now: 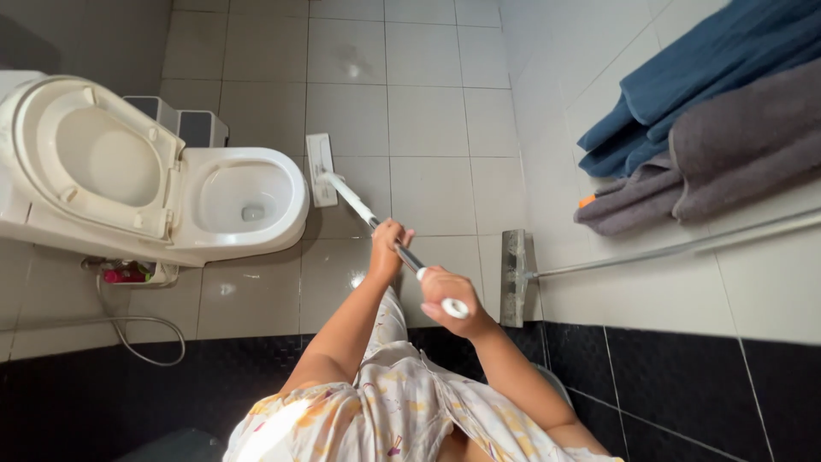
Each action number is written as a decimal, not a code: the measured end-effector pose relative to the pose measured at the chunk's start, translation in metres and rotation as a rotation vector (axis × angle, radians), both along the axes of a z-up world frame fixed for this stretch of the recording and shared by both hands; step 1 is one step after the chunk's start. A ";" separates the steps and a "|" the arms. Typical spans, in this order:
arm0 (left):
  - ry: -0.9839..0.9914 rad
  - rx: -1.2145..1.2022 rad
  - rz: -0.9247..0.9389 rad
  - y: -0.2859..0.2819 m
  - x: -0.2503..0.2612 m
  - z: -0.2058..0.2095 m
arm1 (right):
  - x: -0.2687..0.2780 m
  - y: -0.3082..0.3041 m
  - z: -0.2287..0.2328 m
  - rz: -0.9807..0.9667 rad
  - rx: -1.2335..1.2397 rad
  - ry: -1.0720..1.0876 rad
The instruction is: Mopping a tiled bathroom floor using a spray mop.
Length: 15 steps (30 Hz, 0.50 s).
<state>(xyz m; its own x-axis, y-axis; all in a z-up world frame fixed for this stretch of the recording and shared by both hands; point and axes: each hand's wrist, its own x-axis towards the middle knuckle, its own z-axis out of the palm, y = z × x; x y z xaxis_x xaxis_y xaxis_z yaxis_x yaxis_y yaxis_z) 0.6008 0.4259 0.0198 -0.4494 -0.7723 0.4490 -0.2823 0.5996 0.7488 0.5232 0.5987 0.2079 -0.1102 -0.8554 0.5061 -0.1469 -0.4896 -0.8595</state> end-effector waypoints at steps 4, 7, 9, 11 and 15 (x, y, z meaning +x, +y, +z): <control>0.013 0.075 -0.007 -0.070 -0.033 -0.053 | -0.025 -0.056 -0.017 0.056 0.059 0.040; -0.038 0.096 0.011 -0.129 -0.061 -0.071 | -0.053 -0.110 -0.037 0.017 0.058 0.086; -0.072 0.126 0.028 -0.175 -0.087 -0.067 | -0.076 -0.153 -0.048 -0.005 0.057 0.113; -0.149 0.177 0.027 -0.216 -0.111 -0.060 | -0.097 -0.192 -0.058 -0.043 0.111 0.092; -0.241 0.178 -0.068 -0.315 -0.176 -0.097 | -0.151 -0.269 -0.078 -0.113 0.118 0.048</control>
